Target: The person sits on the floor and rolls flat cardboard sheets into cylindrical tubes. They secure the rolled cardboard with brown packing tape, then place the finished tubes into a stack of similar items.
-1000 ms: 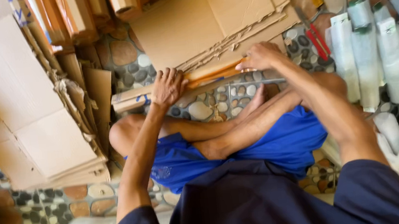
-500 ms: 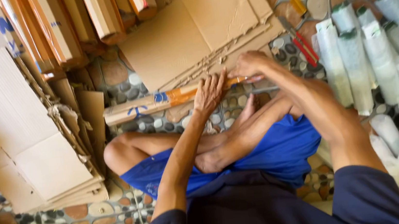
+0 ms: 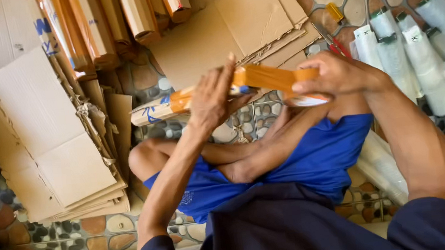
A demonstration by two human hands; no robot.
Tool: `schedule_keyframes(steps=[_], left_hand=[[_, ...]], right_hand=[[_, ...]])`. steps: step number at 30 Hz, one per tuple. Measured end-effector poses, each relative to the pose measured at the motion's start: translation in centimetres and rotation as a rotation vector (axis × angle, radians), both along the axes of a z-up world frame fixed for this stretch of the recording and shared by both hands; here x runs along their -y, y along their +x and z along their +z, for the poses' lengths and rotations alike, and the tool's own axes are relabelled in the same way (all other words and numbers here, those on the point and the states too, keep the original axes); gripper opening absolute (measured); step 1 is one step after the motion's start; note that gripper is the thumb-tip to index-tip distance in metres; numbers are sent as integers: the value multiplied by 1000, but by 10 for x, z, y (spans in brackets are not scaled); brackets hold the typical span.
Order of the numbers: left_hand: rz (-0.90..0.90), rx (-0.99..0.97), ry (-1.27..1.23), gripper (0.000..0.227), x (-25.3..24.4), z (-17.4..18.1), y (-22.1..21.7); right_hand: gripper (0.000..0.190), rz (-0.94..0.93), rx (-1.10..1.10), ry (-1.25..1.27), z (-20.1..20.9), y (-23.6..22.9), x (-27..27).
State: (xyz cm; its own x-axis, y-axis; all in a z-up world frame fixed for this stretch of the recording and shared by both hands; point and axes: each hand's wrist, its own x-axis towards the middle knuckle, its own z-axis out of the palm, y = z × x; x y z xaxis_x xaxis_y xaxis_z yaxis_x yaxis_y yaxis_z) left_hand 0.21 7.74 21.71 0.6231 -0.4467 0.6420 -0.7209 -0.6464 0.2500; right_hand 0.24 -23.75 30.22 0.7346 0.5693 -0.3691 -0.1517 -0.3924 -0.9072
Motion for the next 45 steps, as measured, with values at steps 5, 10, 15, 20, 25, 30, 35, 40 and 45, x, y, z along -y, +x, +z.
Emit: schedule_keyframes(steps=[5, 10, 15, 20, 25, 30, 35, 40, 45], left_hand=[[-125, -353, -813, 91, 3, 107, -4], [-52, -492, -1132, 41, -35, 41, 38], [174, -533, -1204, 40, -81, 34, 34], [462, -403, -1416, 67, -150, -18, 43], [898, -386, -1491, 76, -229, -88, 43], [1078, -443, -1554, 88, -214, -62, 30], [1270, -71, -338, 98, -218, -155, 19], [183, -357, 601, 100, -81, -159, -47], [-42, -378, 811, 74, -44, -213, -13]], right_hand=[[13, -264, 254, 298, 52, -26, -87], [33, -415, 337, 316, 84, -15, -176], [46, -259, 303, 224, 61, 6, -222], [39, -45, 310, 151, -25, -13, -197], [53, 50, 107, -431, -89, -44, -144], [62, 112, -88, -920, -147, -31, -178], [59, -13, -37, -833, -151, -35, -171], [48, -52, 6, -739, -161, -37, -167], [50, -239, -16, -430, -175, -47, -134]])
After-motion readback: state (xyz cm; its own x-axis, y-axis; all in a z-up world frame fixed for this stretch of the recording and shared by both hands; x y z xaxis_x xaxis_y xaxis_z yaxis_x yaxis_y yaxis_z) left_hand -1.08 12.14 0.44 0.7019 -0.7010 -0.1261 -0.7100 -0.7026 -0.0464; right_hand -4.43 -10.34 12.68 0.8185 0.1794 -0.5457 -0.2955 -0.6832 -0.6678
